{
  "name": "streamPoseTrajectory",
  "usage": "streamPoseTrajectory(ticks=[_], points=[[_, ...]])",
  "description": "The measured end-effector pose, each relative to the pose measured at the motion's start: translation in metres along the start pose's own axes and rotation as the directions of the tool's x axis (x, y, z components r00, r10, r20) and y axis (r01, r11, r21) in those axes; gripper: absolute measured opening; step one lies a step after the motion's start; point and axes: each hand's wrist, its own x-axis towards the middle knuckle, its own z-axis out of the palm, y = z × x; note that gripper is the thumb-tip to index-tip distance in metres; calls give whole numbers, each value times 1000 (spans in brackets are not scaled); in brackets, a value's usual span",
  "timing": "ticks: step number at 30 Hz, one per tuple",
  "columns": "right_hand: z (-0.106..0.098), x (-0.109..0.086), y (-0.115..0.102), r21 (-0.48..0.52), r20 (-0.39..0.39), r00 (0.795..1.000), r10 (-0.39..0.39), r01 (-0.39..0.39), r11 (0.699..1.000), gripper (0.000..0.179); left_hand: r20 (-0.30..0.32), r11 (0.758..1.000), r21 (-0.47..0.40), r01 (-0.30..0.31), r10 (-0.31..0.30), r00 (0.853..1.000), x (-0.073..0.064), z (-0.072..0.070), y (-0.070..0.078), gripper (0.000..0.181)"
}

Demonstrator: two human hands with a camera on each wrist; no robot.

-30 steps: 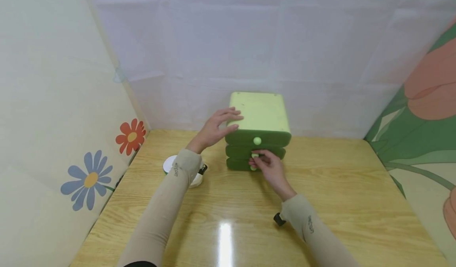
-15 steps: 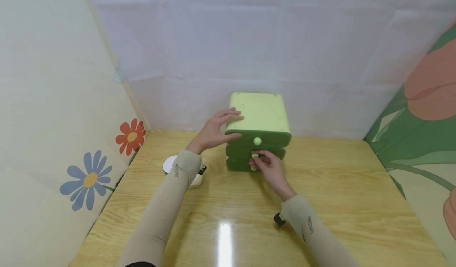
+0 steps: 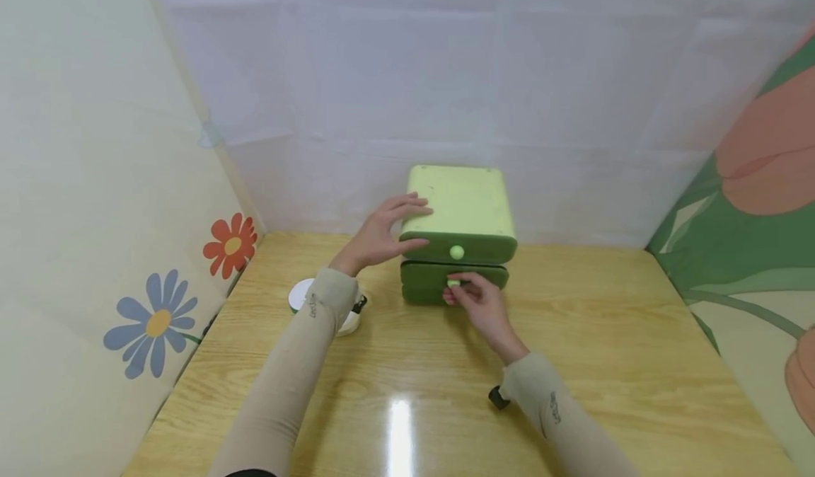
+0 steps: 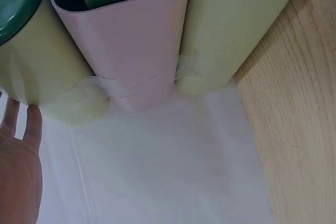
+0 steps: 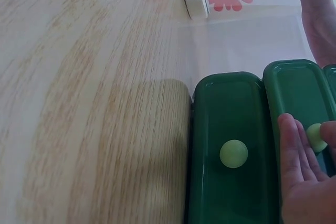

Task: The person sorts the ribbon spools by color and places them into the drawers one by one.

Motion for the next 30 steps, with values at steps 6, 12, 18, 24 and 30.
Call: streamPoseTrajectory(ticks=[6,12,18,24,30], points=[[1,-2,1,3,-7,1000,5,-5,1000,25,-2,1000,-7,-5,5,1000,0,1,-1,60],[0,-3,0,12,-5,1000,2,-2,1000,25,-6,1000,-11,-8,8,1000,0,1,0,59],[1,-6,0,20,9,1000,9,-9,1000,26,-4,1000,-5,-4,4,1000,-1,1,-2,60],[0,-9,0,30,10,1000,1,-1,1000,26,2,1000,-5,-2,2,1000,-1,1,0,59],[0,-12,-1,41,16,1000,-3,2,999,26,6,1000,3,4,-4,1000,1,0,1,60]])
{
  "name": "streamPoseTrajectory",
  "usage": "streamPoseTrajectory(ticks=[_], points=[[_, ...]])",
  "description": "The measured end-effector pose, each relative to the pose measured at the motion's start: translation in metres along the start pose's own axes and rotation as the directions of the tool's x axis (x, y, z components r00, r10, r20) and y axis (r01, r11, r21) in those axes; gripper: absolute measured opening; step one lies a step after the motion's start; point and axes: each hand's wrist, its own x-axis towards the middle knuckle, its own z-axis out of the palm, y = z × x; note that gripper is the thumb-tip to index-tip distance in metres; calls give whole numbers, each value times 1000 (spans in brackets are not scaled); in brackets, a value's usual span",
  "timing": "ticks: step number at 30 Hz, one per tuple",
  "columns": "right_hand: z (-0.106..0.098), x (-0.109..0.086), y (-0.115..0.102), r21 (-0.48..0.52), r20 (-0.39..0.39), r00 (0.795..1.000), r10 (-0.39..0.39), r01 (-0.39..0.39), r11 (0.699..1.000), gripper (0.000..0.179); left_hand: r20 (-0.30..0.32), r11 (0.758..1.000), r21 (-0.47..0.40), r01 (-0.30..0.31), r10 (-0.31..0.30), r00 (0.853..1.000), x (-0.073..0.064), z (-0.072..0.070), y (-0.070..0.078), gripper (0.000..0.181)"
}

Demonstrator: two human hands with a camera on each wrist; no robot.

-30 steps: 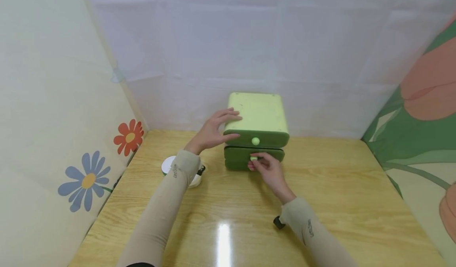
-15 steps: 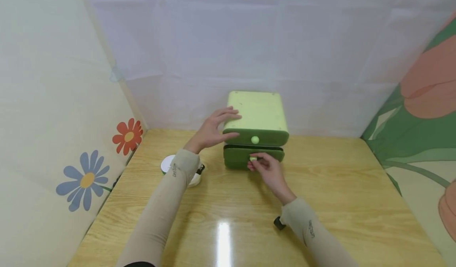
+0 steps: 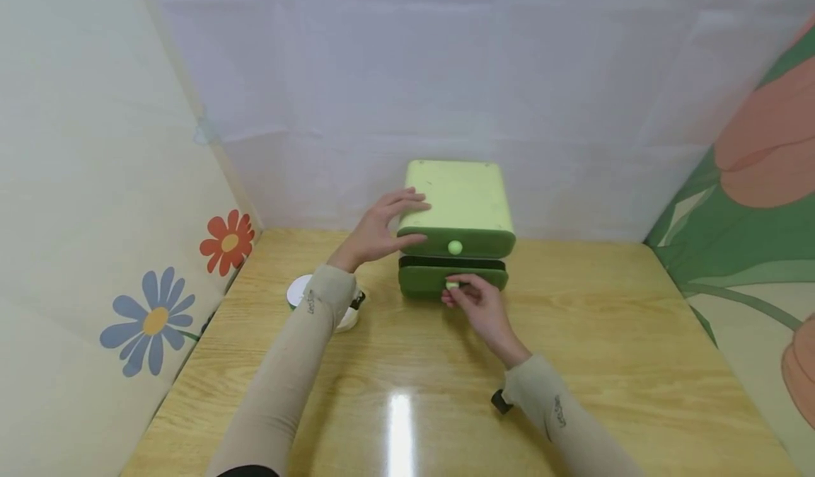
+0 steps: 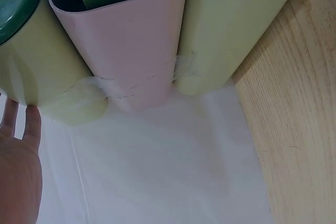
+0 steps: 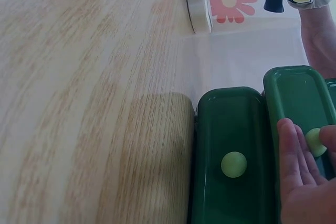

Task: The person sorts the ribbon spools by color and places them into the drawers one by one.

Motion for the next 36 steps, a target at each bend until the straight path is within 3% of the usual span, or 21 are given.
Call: streamPoseTrajectory(ticks=[36], points=[[4,-23,-3,-13,-10,999,47,-47,999,26,1,1000,-10,4,-4,1000,-1,-1,1,59]])
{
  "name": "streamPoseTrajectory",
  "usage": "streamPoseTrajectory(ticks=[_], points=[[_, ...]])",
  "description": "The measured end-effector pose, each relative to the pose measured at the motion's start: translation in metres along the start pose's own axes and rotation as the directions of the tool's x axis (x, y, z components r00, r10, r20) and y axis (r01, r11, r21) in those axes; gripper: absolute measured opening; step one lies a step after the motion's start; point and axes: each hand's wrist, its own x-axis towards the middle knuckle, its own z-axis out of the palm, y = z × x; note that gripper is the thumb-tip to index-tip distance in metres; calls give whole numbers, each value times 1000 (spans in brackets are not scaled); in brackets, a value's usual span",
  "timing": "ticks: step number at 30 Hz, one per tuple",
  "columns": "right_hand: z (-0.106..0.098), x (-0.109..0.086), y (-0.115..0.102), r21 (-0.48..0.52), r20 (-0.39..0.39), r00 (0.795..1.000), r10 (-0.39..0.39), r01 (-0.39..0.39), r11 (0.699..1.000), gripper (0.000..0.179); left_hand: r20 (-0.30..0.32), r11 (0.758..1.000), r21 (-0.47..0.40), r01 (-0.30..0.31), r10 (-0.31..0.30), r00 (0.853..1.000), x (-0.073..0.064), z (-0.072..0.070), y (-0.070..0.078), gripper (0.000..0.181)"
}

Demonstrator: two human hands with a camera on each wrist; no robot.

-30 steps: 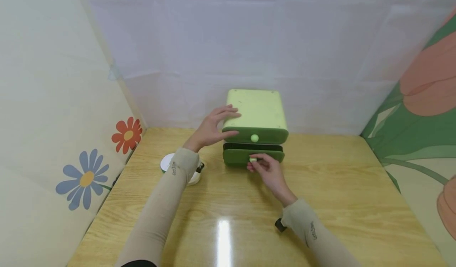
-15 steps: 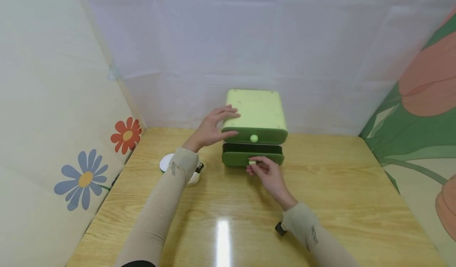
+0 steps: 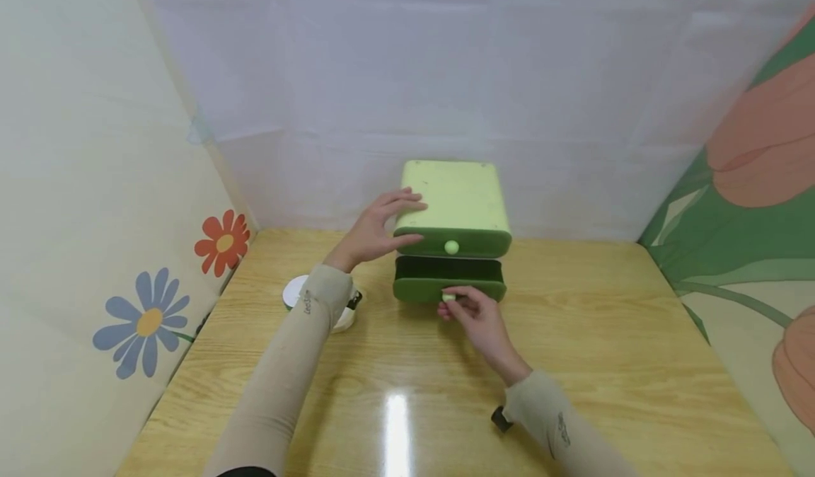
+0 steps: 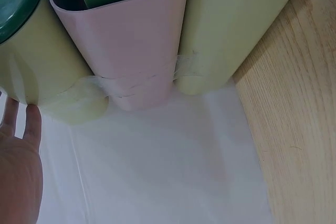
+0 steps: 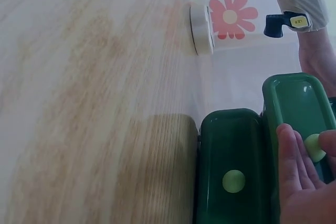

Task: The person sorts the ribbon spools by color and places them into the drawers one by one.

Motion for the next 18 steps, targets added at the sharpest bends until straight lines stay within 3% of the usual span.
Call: streamPoseTrajectory(ticks=[18], points=[[2,-14,-1,8,5,1000,-5,5,1000,24,-5,1000,-10,-4,3,1000,1,1,-4,59]])
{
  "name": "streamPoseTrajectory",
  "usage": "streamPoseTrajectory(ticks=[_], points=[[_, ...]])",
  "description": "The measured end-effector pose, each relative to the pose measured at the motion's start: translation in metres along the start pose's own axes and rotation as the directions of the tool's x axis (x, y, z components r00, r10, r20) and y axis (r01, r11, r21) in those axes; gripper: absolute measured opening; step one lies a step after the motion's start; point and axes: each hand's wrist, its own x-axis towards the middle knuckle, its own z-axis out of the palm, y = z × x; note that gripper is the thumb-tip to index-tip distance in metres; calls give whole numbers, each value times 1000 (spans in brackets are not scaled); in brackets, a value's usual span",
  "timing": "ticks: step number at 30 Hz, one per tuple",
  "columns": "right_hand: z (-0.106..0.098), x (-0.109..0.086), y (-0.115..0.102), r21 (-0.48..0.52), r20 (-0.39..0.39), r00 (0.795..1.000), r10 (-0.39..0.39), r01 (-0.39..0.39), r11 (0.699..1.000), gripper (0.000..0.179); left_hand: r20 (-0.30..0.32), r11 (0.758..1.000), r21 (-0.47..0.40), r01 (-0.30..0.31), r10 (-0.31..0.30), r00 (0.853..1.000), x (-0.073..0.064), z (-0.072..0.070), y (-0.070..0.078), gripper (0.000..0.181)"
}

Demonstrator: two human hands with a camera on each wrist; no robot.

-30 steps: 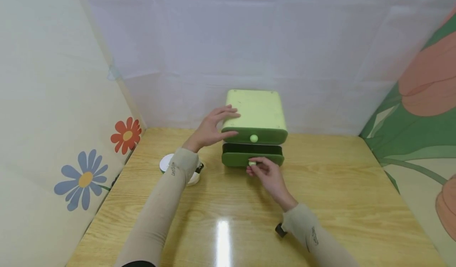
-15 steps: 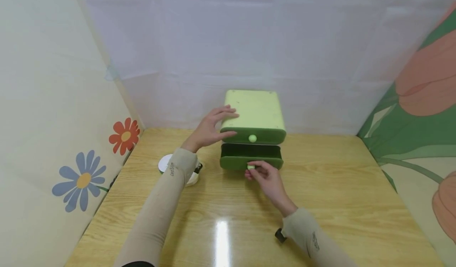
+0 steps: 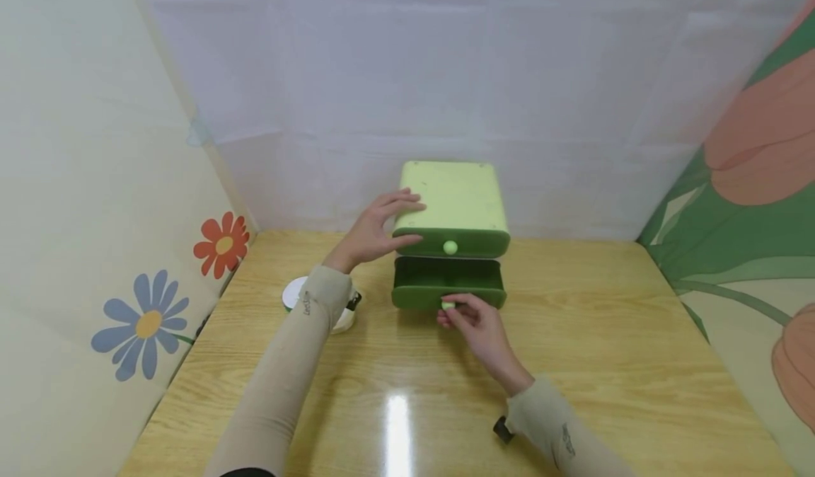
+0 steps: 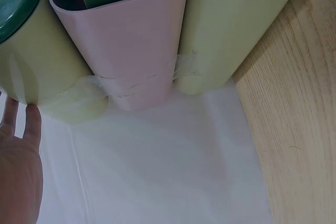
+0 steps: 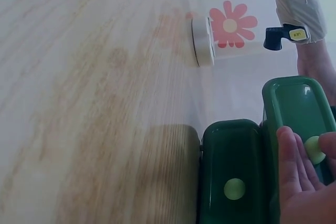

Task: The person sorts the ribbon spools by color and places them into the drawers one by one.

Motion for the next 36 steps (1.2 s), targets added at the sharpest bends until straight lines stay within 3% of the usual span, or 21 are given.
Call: streamPoseTrajectory(ticks=[36], points=[[1,-17,-1,6,34,999,-8,8,1000,24,15,1000,-12,18,-17,1000,0,-1,2,59]])
